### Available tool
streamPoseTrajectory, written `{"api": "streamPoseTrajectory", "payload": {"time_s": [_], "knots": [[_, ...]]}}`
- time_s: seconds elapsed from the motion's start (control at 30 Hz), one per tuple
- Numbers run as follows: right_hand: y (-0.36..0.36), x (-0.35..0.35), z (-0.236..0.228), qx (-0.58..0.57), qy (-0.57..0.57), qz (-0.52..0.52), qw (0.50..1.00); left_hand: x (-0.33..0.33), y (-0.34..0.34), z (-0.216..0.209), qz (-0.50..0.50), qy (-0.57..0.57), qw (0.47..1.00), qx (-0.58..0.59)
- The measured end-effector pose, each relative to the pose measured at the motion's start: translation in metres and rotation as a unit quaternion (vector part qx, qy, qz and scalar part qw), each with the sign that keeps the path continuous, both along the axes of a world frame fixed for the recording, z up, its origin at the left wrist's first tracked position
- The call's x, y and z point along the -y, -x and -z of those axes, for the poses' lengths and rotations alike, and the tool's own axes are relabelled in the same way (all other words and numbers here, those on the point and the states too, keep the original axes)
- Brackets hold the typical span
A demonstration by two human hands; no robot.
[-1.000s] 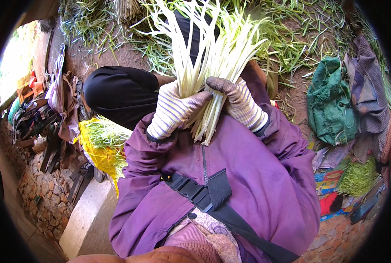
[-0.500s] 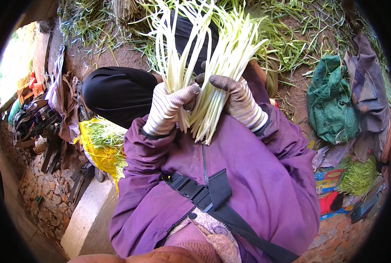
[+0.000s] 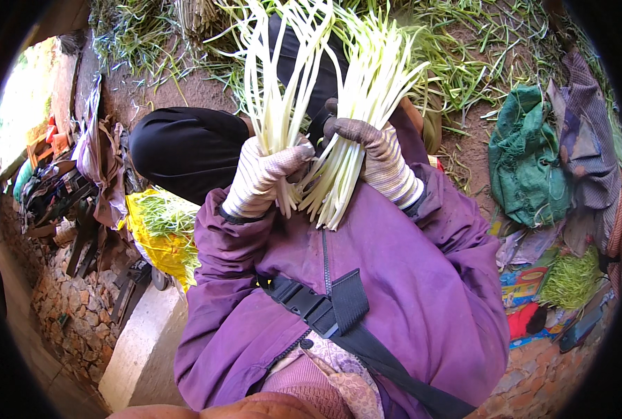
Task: The person sits on the ground and gathers long green plant stalks into a bundle. They align the stalks, adjust the bundle with both hands, and place the finished bundle into a yellow sack.
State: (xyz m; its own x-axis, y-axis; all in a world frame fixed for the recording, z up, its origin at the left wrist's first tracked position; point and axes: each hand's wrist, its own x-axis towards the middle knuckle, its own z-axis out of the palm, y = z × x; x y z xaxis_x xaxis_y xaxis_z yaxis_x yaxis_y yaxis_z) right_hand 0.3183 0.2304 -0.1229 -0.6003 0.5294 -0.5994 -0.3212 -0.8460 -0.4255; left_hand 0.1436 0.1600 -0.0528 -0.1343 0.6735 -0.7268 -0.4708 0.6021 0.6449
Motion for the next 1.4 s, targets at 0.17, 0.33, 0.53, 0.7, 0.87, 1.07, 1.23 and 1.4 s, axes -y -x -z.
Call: {"api": "streamPoseTrajectory", "payload": {"time_s": [0.17, 0.33, 0.53, 0.7, 0.87, 1.07, 1.23, 1.4], "knots": [[-0.001, 0.000, 0.005, -0.019, 0.037, 0.006, 0.999, 0.009, 0.022, -0.012, -0.035, -0.024, 0.996, 0.073], [0.000, 0.000, 0.000, -0.044, 0.061, 0.021, 0.997, 0.014, 0.046, -0.021, -0.161, -0.076, 0.983, 0.055], [0.004, 0.001, -0.007, -0.073, 0.095, 0.056, 0.991, 0.000, 0.062, -0.031, -0.064, -0.150, 0.986, -0.013], [0.006, 0.002, -0.006, -0.081, 0.085, 0.051, 0.992, -0.011, 0.021, -0.015, 0.054, -0.057, 0.986, -0.149], [0.005, 0.003, -0.002, -0.046, 0.058, 0.052, 0.996, -0.021, -0.009, 0.006, 0.037, -0.072, 0.994, -0.073], [0.002, 0.005, 0.000, -0.048, 0.035, 0.030, 0.998, -0.019, -0.010, 0.008, 0.069, -0.073, 0.987, -0.122], [0.000, 0.005, 0.001, -0.033, 0.013, 0.010, 0.999, -0.021, -0.015, 0.006, 0.059, -0.078, 0.988, -0.116], [-0.001, 0.005, -0.001, -0.043, 0.018, 0.017, 0.999, -0.021, -0.020, 0.004, 0.036, -0.070, 0.991, -0.112]]}}
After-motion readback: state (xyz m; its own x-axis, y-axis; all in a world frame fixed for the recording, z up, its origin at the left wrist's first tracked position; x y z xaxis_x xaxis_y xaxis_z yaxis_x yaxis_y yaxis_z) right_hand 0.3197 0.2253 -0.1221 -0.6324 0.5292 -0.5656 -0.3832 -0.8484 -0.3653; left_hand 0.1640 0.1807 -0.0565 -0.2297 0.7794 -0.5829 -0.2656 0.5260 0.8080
